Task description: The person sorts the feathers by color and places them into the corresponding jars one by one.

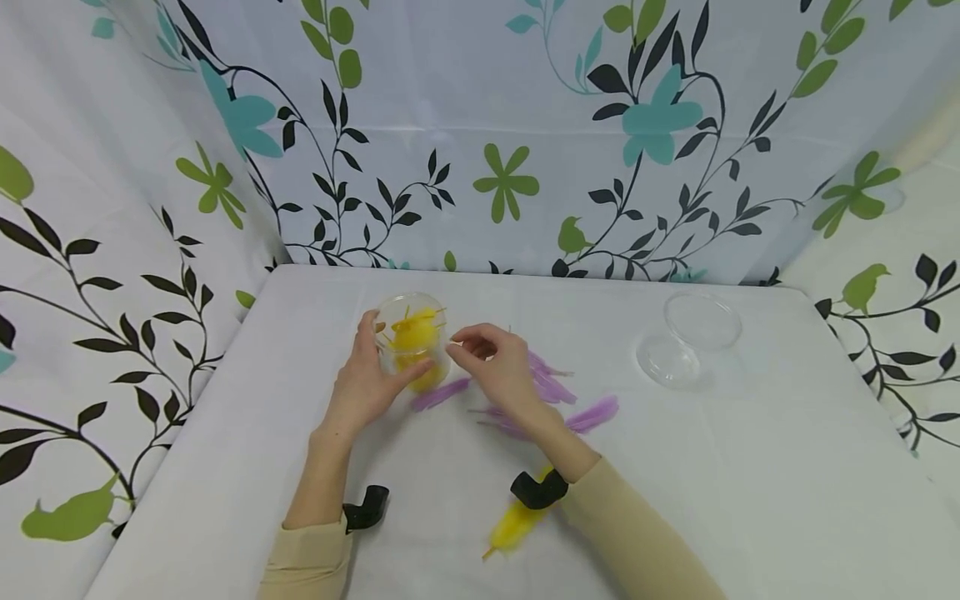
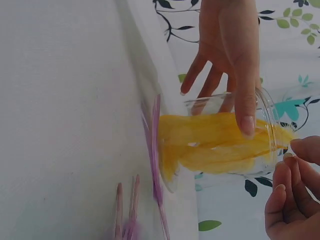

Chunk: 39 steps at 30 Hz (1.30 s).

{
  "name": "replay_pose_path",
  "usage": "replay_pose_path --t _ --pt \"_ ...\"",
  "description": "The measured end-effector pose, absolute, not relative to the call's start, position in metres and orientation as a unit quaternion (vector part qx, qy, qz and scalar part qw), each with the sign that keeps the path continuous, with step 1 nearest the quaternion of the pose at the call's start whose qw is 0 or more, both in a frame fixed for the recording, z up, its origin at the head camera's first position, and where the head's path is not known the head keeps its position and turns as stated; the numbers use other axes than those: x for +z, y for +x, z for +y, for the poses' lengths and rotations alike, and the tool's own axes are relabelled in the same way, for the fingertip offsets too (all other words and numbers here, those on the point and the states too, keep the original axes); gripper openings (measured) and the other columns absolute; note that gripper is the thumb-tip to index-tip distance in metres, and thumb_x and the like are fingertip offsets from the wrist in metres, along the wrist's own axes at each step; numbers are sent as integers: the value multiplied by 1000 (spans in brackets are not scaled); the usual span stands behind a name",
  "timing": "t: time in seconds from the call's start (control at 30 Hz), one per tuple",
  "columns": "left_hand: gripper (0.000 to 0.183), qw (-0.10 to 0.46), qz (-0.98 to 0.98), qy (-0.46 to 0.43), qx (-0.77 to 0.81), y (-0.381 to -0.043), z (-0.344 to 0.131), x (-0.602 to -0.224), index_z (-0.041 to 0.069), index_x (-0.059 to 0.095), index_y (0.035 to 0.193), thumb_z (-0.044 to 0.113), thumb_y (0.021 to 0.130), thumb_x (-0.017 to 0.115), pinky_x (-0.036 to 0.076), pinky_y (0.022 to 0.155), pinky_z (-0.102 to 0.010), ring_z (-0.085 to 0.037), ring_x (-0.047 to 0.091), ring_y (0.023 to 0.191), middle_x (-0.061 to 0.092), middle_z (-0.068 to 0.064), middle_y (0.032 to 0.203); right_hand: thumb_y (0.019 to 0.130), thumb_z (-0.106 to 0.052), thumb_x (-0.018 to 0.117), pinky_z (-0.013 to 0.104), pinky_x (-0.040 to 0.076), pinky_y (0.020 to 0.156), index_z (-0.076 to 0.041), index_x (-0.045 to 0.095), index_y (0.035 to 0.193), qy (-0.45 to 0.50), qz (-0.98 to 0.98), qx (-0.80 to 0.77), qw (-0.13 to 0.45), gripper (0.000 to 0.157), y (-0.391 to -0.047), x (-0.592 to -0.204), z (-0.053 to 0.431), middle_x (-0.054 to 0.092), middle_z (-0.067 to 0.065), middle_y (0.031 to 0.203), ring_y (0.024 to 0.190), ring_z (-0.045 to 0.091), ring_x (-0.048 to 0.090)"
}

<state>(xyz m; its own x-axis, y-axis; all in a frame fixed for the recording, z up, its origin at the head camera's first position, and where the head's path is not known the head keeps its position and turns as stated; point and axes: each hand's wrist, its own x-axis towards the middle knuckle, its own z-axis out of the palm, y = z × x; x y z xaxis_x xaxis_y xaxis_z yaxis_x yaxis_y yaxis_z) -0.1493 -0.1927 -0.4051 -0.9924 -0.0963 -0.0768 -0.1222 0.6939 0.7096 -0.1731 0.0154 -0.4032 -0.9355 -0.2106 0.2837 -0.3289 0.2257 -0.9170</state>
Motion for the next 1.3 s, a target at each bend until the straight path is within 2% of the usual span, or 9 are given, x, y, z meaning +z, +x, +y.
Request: replay_pose_path --t 0.43,0.6,0.83,1.17,1.3 --pt "115 17 921 -67 383 -151 -197 -403 24 0 159 70 79 69 34 108 -69 -48 37 140 27 -15 163 90 -23 76 39 56 78 -15 75 98 173 -792 585 10 11 -156 -400 56 71 -2 89 79 15 63" --pt "114 21 920 -69 386 -151 -197 -402 25 -1 159 66 80 71 34 108 -69 -48 36 141 26 -14 163 90 -21 76 37 55 77 -13 75 97 173 -797 578 20 11 -151 -400 66 72 0 89 77 15 62" --pt "114 25 919 -65 388 -151 -196 -403 25 -1 159 66 81 70 35 107 -69 -48 36 141 25 -14 163 89 -20 76 28 54 74 -11 75 98 171 -803 571 19 13 -142 -404 78 72 2 87 75 15 60" --pt "114 27 921 -62 385 -151 -193 -404 24 -1 159 67 81 70 35 106 -70 -50 38 139 25 -15 163 89 -27 77 28 55 74 -18 76 99 178 -830 528 -31 13 -123 -412 96 69 -5 86 78 15 60" --pt "114 26 921 -63 384 -150 -193 -405 24 -1 159 68 80 69 34 107 -70 -50 37 140 25 -15 163 89 -25 77 28 55 71 -18 76 99 226 -831 505 -57 12 -115 -416 100 66 -7 81 77 12 59"
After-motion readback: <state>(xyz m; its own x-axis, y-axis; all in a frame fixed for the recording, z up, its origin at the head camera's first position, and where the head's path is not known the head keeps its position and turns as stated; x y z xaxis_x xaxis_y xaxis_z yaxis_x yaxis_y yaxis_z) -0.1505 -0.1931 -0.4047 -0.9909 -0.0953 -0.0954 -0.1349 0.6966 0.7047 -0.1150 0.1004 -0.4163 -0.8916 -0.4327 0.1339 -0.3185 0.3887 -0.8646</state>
